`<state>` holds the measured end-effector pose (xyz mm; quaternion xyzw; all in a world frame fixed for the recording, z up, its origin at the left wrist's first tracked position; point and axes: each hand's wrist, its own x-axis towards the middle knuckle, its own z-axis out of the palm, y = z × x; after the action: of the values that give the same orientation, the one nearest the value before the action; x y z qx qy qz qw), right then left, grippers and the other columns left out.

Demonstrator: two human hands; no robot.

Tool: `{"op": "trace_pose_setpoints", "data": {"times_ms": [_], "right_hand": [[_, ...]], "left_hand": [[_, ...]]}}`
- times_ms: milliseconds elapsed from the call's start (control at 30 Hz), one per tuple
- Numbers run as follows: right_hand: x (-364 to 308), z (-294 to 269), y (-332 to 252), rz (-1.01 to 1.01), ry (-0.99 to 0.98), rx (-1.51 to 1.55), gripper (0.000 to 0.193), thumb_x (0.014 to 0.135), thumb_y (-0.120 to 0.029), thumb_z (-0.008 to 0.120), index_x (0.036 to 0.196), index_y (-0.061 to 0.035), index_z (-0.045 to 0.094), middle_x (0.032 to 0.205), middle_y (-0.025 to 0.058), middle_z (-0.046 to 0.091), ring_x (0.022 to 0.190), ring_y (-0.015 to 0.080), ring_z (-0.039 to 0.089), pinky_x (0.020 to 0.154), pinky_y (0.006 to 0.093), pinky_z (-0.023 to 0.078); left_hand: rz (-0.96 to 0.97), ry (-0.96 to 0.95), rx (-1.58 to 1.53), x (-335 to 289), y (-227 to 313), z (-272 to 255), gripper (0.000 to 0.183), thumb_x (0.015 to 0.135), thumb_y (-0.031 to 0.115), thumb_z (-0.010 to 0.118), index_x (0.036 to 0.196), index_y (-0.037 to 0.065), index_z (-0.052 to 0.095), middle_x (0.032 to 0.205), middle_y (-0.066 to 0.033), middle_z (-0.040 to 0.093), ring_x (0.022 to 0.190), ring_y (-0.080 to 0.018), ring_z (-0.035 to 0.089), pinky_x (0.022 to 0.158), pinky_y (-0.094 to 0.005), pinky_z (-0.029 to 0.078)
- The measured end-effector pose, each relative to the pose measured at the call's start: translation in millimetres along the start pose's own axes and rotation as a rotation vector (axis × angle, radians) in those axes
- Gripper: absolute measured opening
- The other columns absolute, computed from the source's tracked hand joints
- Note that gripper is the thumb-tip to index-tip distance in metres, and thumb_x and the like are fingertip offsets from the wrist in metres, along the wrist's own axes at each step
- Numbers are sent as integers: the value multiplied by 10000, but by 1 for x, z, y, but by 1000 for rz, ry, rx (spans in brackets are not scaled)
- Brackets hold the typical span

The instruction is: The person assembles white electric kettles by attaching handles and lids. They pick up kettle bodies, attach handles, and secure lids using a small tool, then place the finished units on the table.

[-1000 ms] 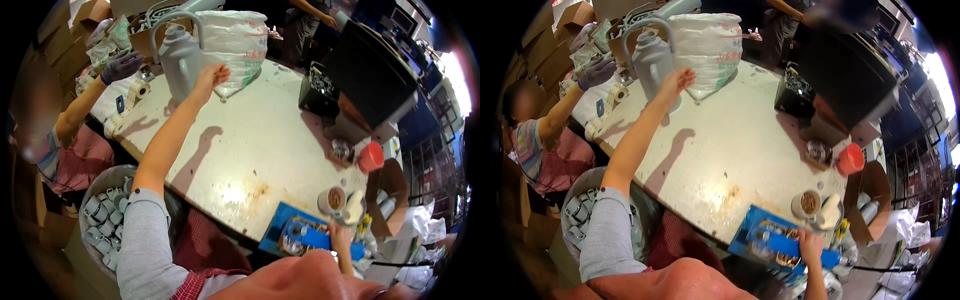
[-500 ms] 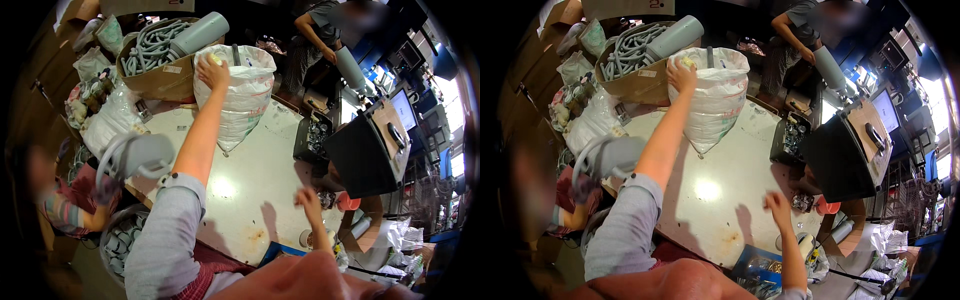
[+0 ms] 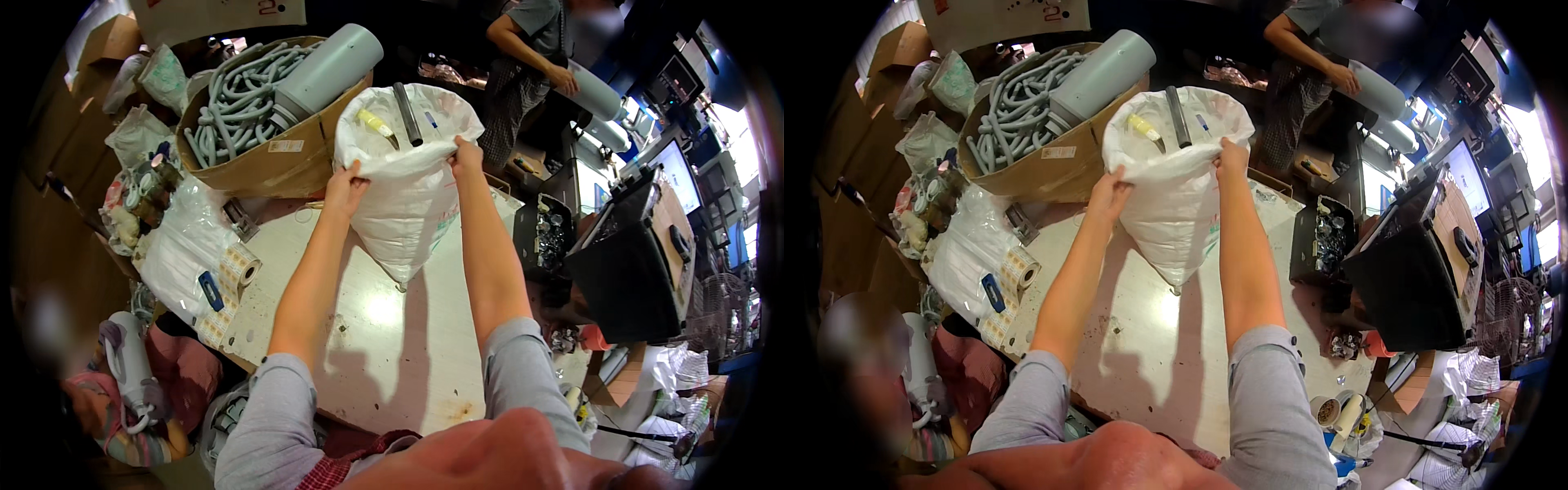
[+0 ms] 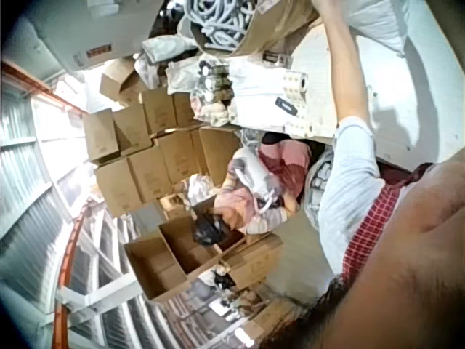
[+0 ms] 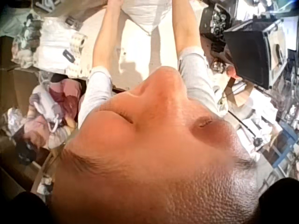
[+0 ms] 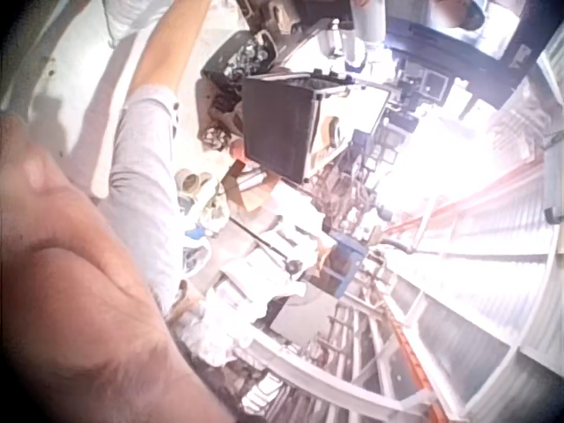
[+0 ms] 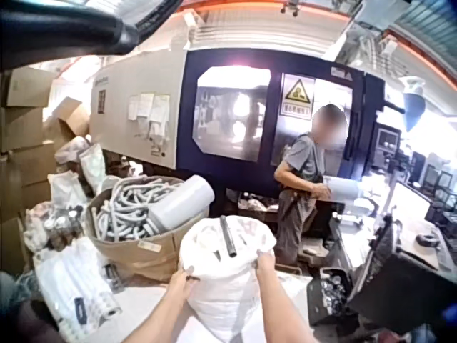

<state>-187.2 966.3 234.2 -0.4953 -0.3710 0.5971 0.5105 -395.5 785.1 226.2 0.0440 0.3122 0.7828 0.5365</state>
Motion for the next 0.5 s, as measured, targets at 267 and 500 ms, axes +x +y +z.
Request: {"op": "trace_pose_setpoints", "data": {"times_ms": [267, 500], "right_hand": [[3, -36, 51, 215, -237, 661, 447, 1015, -380, 451, 1364, -105, 505, 1369, 101, 548, 1257, 298, 515, 1024, 464, 458], [67, -19, -24, 12, -11, -354, 456, 912, -343, 604, 1164, 37, 592, 977, 149, 660, 802, 237, 639, 663, 350, 520]], "left_hand": [[49, -139, -138, 36, -14, -42, 497, 918, 357, 437, 1289, 35, 506, 1309, -105, 565, 1176, -263, 539, 1039, -451, 397], [62, 183, 1003, 46, 70, -6, 590, 975, 523, 448, 1188, -6, 601, 1071, -174, 641, 990, -276, 629, 859, -396, 513]]}}
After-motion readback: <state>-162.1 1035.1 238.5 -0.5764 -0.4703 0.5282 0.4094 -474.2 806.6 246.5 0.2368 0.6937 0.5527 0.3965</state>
